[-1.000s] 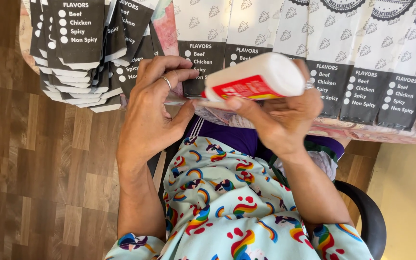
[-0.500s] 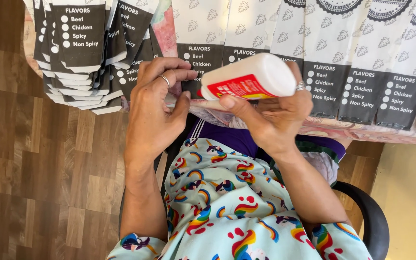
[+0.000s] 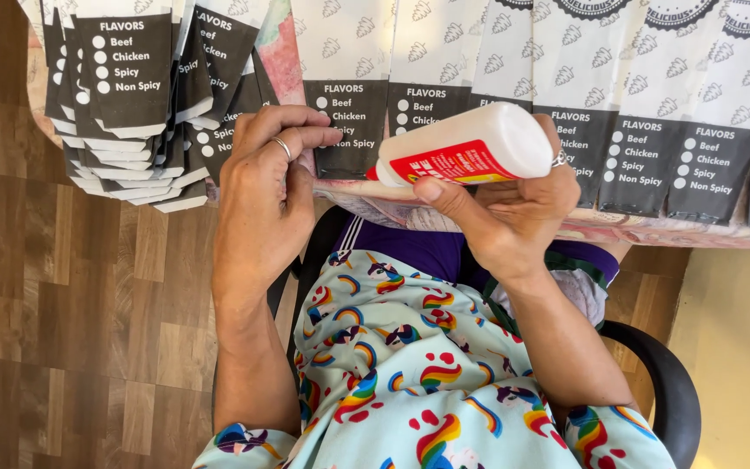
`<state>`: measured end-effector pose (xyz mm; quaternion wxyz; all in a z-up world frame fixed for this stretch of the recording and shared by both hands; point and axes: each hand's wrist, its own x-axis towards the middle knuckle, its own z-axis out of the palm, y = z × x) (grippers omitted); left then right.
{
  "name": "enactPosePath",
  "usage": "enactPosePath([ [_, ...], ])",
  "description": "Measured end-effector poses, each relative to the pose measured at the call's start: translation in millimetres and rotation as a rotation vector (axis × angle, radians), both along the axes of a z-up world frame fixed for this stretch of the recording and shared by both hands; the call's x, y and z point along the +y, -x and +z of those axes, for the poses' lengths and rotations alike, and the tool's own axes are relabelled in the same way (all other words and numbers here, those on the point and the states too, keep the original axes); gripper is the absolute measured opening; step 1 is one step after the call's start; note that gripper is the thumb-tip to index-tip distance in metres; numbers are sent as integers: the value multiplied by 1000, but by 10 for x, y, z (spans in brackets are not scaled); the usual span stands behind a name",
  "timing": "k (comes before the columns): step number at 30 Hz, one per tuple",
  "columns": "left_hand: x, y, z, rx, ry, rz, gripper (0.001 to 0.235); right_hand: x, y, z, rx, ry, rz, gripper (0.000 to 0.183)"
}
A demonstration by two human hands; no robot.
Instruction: The person is manually assembling paper food packaging sleeves by folding them and applying glue to the edges.
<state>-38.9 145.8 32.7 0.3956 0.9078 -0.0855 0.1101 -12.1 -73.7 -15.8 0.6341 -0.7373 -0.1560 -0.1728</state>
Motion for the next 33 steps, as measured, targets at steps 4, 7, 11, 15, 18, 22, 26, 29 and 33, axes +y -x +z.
enactPosePath([
  [4, 8, -1, 6, 0, 3, -8, 49, 201, -17, 71, -17, 20, 25, 39],
  [7, 39, 10, 16, -22, -3, -29, 45, 369, -31, 126, -22, 60, 65, 44],
  [11, 7, -14, 18, -66, -45, -58, 27, 234, -32, 216, 69, 107, 50, 32],
  [15, -85, 6, -2, -57, -105, -53, 35, -480, 50, 346, 185, -80, 28, 17],
  [18, -206, 38, -8, -110, -328, 36, 41, -1436, 34, 245, 179, 76, -384, 55],
  [22, -655, -1, 144, -343, -340, 75, 33, -2818, 62, 351, 70, -188, -493, 39],
  [26, -1429, -206, 225, -387, -110, -193, 14, -4039, 59, 245, 308, 284, -743, 25],
  [29, -2221, -303, 186, -421, 67, -439, 8, -4570, -18, 115, 481, 414, -693, 19],
  [33, -3030, -368, -40, -505, 134, -599, 8, -4841, -1, -105, 99, 1031, -722, 14],
])
